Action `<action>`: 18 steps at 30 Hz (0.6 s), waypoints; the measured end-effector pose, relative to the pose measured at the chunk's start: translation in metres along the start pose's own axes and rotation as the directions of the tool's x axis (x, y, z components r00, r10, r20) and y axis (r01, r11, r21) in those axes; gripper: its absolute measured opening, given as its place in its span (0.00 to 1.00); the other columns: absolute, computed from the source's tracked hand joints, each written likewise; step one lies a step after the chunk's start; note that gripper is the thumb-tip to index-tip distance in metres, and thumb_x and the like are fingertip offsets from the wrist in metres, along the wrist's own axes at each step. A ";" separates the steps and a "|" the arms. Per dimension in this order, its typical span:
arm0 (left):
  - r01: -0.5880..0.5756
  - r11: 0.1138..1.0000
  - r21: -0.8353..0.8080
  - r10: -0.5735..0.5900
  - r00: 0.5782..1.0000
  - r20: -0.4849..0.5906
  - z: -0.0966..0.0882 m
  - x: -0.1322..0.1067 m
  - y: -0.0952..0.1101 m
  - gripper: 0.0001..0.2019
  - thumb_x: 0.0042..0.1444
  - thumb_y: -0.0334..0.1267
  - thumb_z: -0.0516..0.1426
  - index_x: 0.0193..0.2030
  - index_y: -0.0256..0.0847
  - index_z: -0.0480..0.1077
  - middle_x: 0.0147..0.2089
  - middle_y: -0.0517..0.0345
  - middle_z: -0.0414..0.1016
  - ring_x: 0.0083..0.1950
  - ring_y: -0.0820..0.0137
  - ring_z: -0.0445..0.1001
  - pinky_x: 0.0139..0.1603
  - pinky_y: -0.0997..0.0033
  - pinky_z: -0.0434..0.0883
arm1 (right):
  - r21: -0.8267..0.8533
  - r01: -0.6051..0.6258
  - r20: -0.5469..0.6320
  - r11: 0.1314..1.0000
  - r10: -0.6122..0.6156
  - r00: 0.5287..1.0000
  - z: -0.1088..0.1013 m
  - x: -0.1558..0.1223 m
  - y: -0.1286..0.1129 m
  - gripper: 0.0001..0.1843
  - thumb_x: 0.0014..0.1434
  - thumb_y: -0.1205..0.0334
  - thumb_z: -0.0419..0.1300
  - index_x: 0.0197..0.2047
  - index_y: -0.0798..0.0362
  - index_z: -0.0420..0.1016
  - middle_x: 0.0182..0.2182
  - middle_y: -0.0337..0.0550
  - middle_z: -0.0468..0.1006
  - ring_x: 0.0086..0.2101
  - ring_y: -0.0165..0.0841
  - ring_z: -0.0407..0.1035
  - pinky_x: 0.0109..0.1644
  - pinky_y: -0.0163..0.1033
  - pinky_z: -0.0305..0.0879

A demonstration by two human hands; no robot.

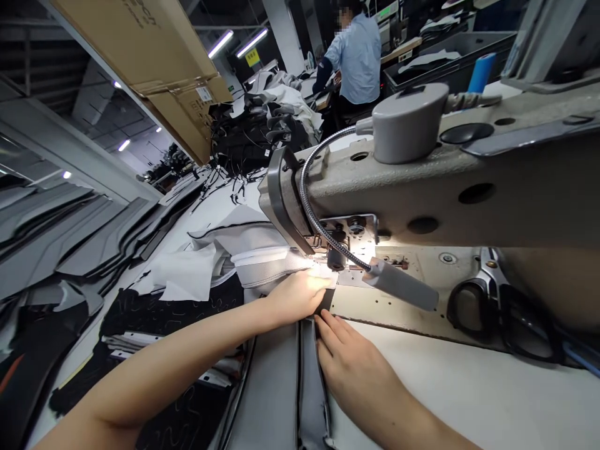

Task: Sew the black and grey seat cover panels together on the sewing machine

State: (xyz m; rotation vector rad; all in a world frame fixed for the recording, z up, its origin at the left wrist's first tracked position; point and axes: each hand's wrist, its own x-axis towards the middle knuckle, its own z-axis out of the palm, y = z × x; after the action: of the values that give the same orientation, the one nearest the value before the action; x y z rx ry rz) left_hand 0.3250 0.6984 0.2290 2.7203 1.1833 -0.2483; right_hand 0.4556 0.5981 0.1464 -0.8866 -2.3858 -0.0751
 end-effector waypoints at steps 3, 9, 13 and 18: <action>0.004 0.999 0.049 -0.002 0.999 -0.032 0.004 0.006 0.001 0.12 0.61 0.29 0.47 0.45 0.37 0.70 0.46 0.54 0.72 0.45 0.67 0.71 0.47 0.70 0.69 | 0.025 -0.058 -0.023 0.998 0.059 0.998 -0.006 0.002 0.012 0.12 0.50 0.71 0.56 0.38 0.60 0.76 0.49 0.57 0.73 0.54 0.45 0.62 0.58 0.47 0.61; -0.073 0.980 0.187 0.084 0.995 -0.053 0.015 0.018 -0.005 0.13 0.64 0.32 0.44 0.38 0.36 0.70 0.40 0.51 0.72 0.46 0.65 0.70 0.46 0.67 0.69 | 0.154 -0.233 0.030 0.960 0.231 0.972 -0.028 0.006 0.022 0.09 0.52 0.72 0.52 0.30 0.53 0.73 0.41 0.51 0.73 0.41 0.40 0.67 0.43 0.44 0.67; -0.056 0.990 0.129 0.065 0.996 -0.061 0.004 0.008 0.007 0.14 0.64 0.35 0.44 0.37 0.36 0.70 0.42 0.49 0.71 0.49 0.63 0.67 0.51 0.63 0.66 | 0.420 -0.136 0.226 0.897 0.042 0.973 -0.047 0.004 0.010 0.06 0.53 0.66 0.55 0.27 0.50 0.71 0.32 0.45 0.71 0.35 0.37 0.64 0.39 0.41 0.64; 0.210 0.977 0.026 -0.211 0.964 0.160 -0.034 -0.038 0.035 0.48 0.42 0.61 0.59 0.67 0.40 0.49 0.58 0.39 0.59 0.55 0.45 0.60 0.50 0.44 0.65 | 0.772 -0.480 0.565 0.417 -0.103 0.818 -0.052 0.026 -0.010 0.11 0.52 0.53 0.57 0.31 0.52 0.69 0.28 0.38 0.67 0.29 0.31 0.61 0.32 0.35 0.61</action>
State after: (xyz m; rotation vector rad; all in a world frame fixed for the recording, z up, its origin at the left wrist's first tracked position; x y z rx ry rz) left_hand 0.3281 0.6558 0.2734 2.5235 1.4244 -0.4925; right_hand 0.4599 0.5929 0.2051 -0.6386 -2.1911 1.6439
